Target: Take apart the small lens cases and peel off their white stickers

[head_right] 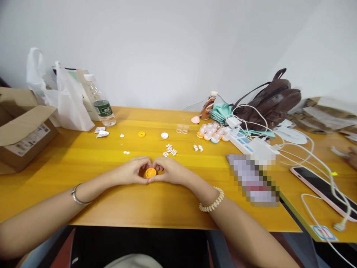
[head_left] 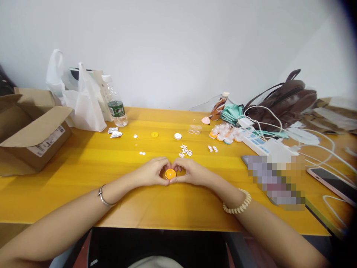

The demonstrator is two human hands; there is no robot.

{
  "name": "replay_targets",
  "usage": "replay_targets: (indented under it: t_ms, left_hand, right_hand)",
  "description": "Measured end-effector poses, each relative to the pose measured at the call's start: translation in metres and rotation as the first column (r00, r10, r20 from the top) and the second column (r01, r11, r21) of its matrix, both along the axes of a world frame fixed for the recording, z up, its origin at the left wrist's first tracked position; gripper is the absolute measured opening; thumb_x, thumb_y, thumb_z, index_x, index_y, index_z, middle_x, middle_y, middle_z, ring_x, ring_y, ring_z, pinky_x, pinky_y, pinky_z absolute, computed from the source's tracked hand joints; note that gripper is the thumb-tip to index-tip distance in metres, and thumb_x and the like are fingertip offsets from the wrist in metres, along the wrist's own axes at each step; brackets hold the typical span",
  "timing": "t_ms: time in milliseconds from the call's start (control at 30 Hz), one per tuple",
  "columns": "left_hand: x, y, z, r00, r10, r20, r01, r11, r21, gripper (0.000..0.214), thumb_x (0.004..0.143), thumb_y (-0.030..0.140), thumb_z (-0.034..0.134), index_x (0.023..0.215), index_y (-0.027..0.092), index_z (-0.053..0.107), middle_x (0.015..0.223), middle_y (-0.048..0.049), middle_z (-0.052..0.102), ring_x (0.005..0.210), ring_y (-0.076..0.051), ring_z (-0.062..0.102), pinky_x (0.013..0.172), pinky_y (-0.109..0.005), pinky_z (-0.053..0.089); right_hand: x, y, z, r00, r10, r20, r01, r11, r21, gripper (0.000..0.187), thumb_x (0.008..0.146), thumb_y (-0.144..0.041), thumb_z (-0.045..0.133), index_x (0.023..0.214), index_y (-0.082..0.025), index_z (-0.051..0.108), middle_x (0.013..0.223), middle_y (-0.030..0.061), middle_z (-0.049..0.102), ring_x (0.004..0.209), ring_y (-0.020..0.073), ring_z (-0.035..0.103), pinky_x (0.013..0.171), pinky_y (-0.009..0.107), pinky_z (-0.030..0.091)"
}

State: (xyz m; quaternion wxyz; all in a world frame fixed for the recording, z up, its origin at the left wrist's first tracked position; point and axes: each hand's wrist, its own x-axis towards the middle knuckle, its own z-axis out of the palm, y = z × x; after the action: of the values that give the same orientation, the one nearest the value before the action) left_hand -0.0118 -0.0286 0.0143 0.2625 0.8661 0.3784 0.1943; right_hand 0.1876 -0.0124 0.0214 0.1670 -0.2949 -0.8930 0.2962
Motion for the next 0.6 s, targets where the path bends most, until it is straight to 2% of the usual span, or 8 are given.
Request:
replay_targets:
  t_ms: [100, 200, 300, 367, 433, 500, 600]
  left_hand:
    - [0.001, -0.001, 0.001, 1.000, 0.005, 0.018, -0.005, 1.000, 0.002, 0.026, 0.067, 0.035, 0.065, 0.079, 0.018, 0.050, 0.076, 0.0012, 0.054, 0.069, -0.013, 0.049, 0.061, -0.023, 0.037]
    - [0.002, -0.001, 0.001, 1.000, 0.016, 0.015, -0.016, 1.000, 0.010, 0.025, 0.065, 0.032, 0.065, 0.080, 0.017, 0.052, 0.074, 0.0014, 0.054, 0.068, -0.013, 0.050, 0.061, -0.023, 0.037]
    - [0.002, -0.001, 0.000, 1.000, 0.014, -0.008, -0.014, 0.999, 0.032, 0.022, 0.064, 0.029, 0.065, 0.079, 0.017, 0.053, 0.074, 0.0010, 0.054, 0.068, -0.013, 0.050, 0.061, -0.023, 0.037]
    - [0.003, -0.001, 0.000, 1.000, 0.012, -0.009, -0.012, 0.999, 0.033, 0.022, 0.064, 0.030, 0.064, 0.079, 0.017, 0.053, 0.074, 0.0005, 0.054, 0.069, -0.014, 0.050, 0.062, -0.023, 0.037]
    - [0.003, -0.002, 0.001, 1.000, 0.013, 0.001, -0.013, 1.000, 0.016, 0.024, 0.064, 0.031, 0.065, 0.081, 0.017, 0.054, 0.076, 0.0004, 0.055, 0.070, -0.014, 0.051, 0.064, -0.024, 0.038]
    - [0.003, -0.003, 0.001, 1.000, 0.012, 0.014, -0.012, 1.000, 0.006, 0.025, 0.064, 0.030, 0.065, 0.083, 0.018, 0.055, 0.079, 0.0001, 0.056, 0.073, -0.014, 0.051, 0.068, -0.024, 0.039]
    - [0.003, -0.002, 0.000, 1.000, 0.006, 0.017, -0.006, 1.000, 0.013, 0.026, 0.064, 0.029, 0.066, 0.084, 0.018, 0.055, 0.081, -0.0002, 0.057, 0.075, -0.014, 0.052, 0.071, -0.025, 0.039]
  right_hand:
    - [0.001, 0.002, -0.003, 0.999, 0.013, -0.033, -0.012, 1.000, 0.008, 0.026, 0.072, -0.038, 0.066, 0.085, -0.017, 0.058, 0.073, 0.0001, 0.058, 0.066, 0.0119, 0.050, 0.061, 0.023, 0.040]
    - [-0.001, 0.000, -0.006, 0.997, -0.004, -0.072, 0.008, 0.998, 0.059, 0.018, 0.068, -0.028, 0.066, 0.081, -0.017, 0.058, 0.070, -0.0010, 0.056, 0.064, 0.0112, 0.050, 0.059, 0.022, 0.040]
    - [-0.004, -0.004, -0.003, 0.991, -0.035, -0.129, 0.052, 0.991, 0.127, 0.017, 0.066, -0.025, 0.065, 0.078, -0.017, 0.057, 0.068, -0.0012, 0.055, 0.063, 0.0113, 0.050, 0.059, 0.023, 0.041]
    - [-0.001, -0.001, 0.003, 0.977, -0.099, -0.190, 0.131, 0.977, 0.166, 0.017, 0.067, -0.028, 0.064, 0.079, -0.017, 0.058, 0.070, -0.0001, 0.057, 0.064, 0.0120, 0.051, 0.061, 0.024, 0.042]
    - [0.006, 0.008, 0.010, 0.937, -0.236, -0.258, 0.287, 0.941, 0.182, 0.019, 0.069, -0.030, 0.062, 0.081, -0.016, 0.058, 0.071, 0.0012, 0.058, 0.065, 0.0127, 0.053, 0.062, 0.025, 0.043]
    - [0.017, 0.024, 0.014, 0.863, -0.409, -0.297, 0.467, 0.870, 0.157, 0.025, 0.069, -0.034, 0.062, 0.085, -0.015, 0.059, 0.070, 0.0018, 0.058, 0.062, 0.0130, 0.053, 0.060, 0.025, 0.043]
    - [0.032, 0.056, 0.014, 0.763, -0.608, -0.221, 0.639, 0.760, 0.115, 0.031, 0.069, -0.038, 0.060, 0.088, -0.013, 0.059, 0.065, 0.0011, 0.056, 0.055, 0.0122, 0.050, 0.053, 0.024, 0.040]
